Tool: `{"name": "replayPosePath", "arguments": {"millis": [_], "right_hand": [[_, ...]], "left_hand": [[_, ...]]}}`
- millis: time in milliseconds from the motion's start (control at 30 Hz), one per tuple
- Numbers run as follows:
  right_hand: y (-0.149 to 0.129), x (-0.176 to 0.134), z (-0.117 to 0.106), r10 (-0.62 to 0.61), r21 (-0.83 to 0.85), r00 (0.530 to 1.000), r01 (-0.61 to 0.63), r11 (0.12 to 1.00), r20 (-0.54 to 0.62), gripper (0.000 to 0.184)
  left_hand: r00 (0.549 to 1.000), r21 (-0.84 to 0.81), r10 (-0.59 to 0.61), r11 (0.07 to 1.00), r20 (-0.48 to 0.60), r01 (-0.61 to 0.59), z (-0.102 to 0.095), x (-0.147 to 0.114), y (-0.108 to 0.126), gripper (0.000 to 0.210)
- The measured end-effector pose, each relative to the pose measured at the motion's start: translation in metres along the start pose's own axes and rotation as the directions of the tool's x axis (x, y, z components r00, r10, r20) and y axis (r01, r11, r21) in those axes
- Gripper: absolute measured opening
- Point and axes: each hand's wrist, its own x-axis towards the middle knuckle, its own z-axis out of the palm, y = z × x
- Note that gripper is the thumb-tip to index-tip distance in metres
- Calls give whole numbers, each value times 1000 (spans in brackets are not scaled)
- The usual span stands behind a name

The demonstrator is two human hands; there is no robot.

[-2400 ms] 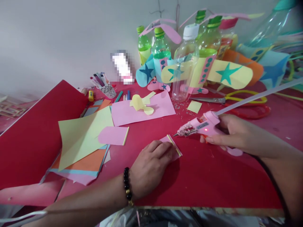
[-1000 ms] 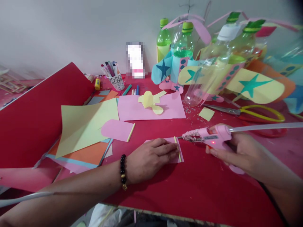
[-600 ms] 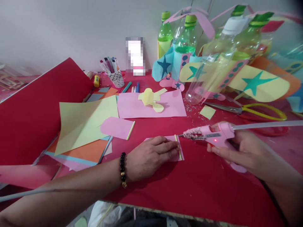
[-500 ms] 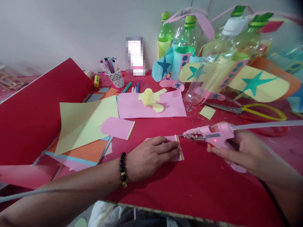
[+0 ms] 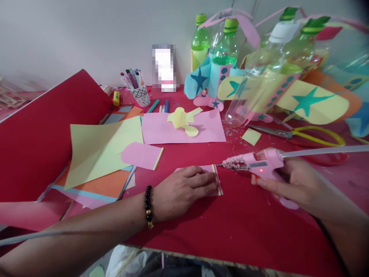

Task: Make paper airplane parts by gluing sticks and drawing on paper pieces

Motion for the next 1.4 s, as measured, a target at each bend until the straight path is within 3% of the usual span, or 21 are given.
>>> {"name": "replayPosePath", "arguments": {"millis": [100,1400], "right_hand": [[-2,0,-1,-4,25,993,1,1000,117,34],[3,0,1,-9,27,995,7,1000,102,31]], "left_hand": [[1000,3,-21,1000,4,21,0,0,1,39],[1000,-2,-28,1000,-5,28,-4,2,2,37]]}}
